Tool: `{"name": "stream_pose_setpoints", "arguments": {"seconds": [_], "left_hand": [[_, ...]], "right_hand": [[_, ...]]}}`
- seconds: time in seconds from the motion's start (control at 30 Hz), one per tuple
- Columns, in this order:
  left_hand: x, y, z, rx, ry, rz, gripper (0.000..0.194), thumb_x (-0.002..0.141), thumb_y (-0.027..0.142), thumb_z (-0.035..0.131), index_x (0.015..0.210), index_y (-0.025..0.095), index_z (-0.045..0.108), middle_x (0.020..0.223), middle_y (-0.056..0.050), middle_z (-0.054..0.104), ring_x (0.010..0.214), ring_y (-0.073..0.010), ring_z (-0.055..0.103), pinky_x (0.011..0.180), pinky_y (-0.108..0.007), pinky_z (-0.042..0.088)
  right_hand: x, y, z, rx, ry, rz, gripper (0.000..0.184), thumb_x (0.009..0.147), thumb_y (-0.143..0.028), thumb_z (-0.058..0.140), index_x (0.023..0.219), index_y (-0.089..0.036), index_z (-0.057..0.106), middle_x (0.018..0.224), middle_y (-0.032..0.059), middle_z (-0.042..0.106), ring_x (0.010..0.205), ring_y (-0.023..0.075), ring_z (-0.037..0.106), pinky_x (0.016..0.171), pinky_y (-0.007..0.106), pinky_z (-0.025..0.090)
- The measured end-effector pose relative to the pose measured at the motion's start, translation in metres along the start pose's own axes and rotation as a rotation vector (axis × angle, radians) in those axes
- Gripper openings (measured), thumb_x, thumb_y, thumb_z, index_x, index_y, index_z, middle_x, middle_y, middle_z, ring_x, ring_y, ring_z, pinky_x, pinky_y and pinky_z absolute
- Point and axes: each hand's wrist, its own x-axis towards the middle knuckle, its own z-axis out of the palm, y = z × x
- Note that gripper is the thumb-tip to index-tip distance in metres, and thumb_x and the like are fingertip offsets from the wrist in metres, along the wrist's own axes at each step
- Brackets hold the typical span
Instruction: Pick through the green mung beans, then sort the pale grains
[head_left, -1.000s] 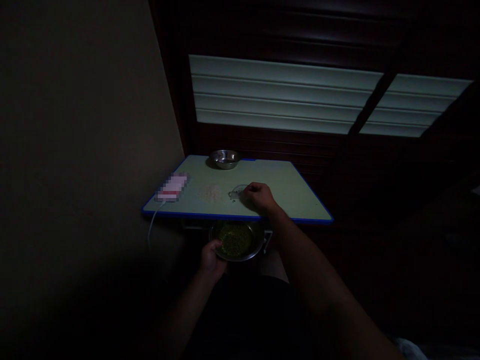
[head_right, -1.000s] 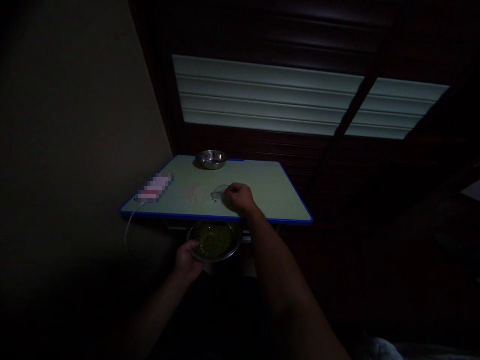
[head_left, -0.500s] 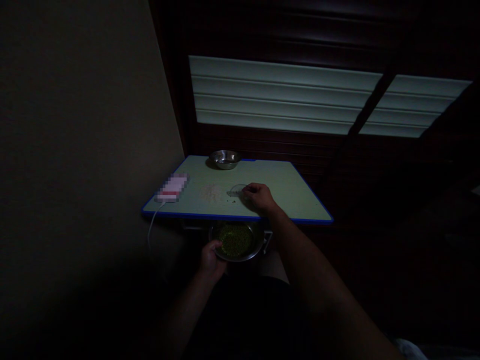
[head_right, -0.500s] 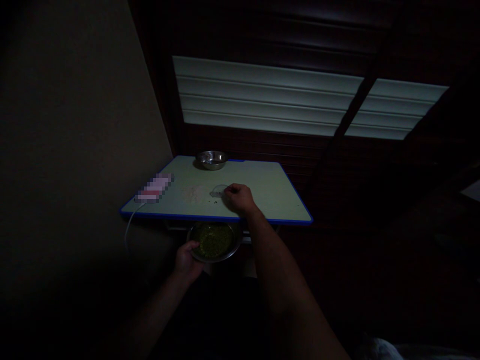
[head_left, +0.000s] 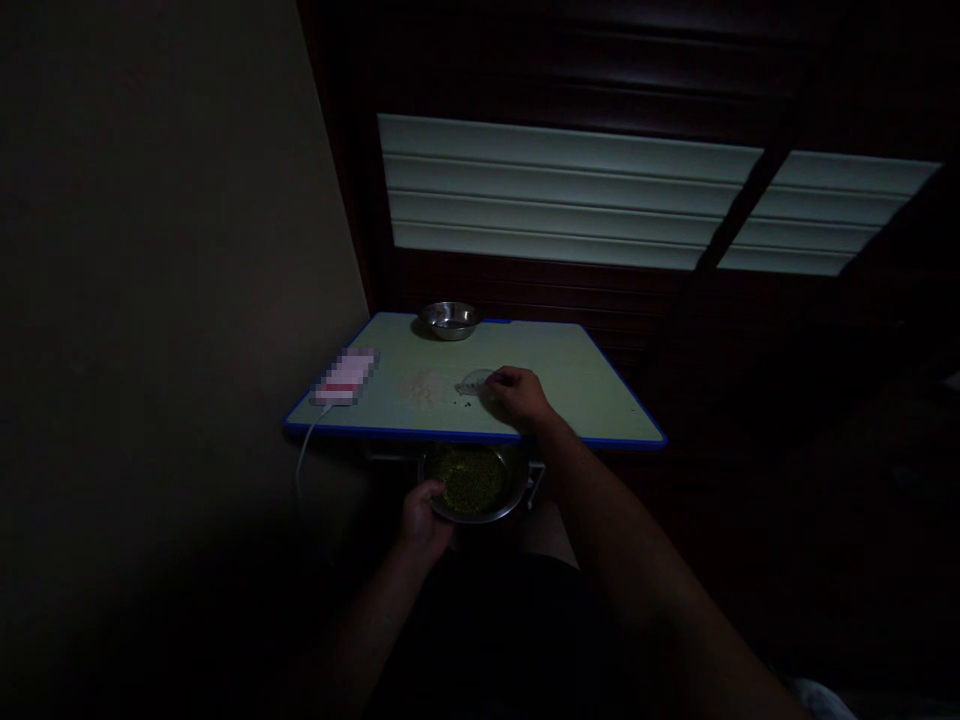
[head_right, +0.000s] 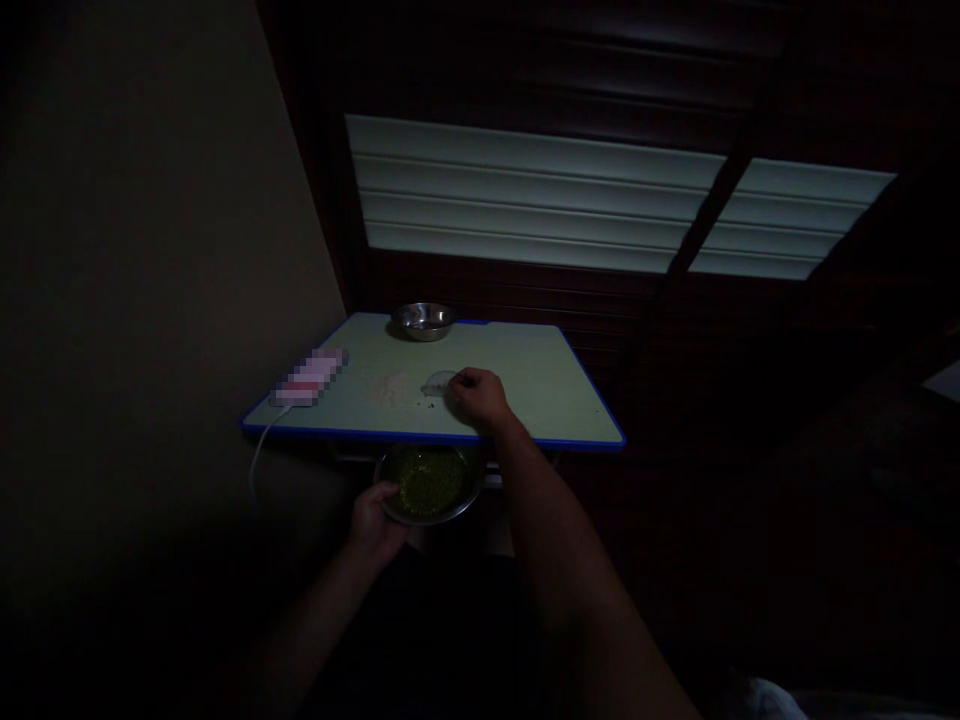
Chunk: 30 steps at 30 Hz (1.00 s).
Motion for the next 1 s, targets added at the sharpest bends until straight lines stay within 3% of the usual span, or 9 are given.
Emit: {"name": "stream_pose_setpoints", "arguments": {"seconds": [0.57, 0.8, 1.0], "left_hand": [[0.0009, -0.0003, -0.0008, -0.048, -0.018, 0.009, 0.052, 0.06, 0.007, 0.053, 0.109, 0.014, 0.069, 0.081, -0.008, 0.074, 0.08, -0.026, 0.07, 0.077, -0.04, 0.056], [-0.0007, -0.0005, 0.0005, -0.033, -0.017, 0.024, 0.05, 0.06, 0.007, 0.051, 0.107, 0.015, 0.069, 0.079, -0.007, 0.074, 0.081, -0.0245, 0.07, 0.077, -0.038, 0.056], [0.0023, 0.0007, -0.0024, -0.012, 0.002, 0.005, 0.04, 0.06, 0.009, 0.053, 0.096, 0.015, 0.07, 0.077, -0.008, 0.073, 0.077, -0.0249, 0.07, 0.075, -0.039, 0.057]], "right_hand": [[-0.0016, -0.0035, 0.0004, -0.015, 0.038, 0.003, 0.016, 0.069, -0.029, 0.059, 0.071, -0.015, 0.068, 0.068, 0.0013, 0.067, 0.067, 0.0142, 0.059, 0.065, 0.025, 0.044], [-0.002, -0.0021, 0.001, -0.09, 0.021, -0.01, 0.017, 0.071, -0.029, 0.06, 0.075, -0.015, 0.071, 0.071, 0.0021, 0.069, 0.067, 0.0141, 0.059, 0.065, 0.025, 0.045], [-0.0024, -0.0017, -0.0001, -0.107, -0.068, -0.048, 0.016, 0.071, -0.025, 0.064, 0.081, -0.016, 0.073, 0.077, 0.0028, 0.072, 0.07, 0.0137, 0.061, 0.068, 0.025, 0.045]]}}
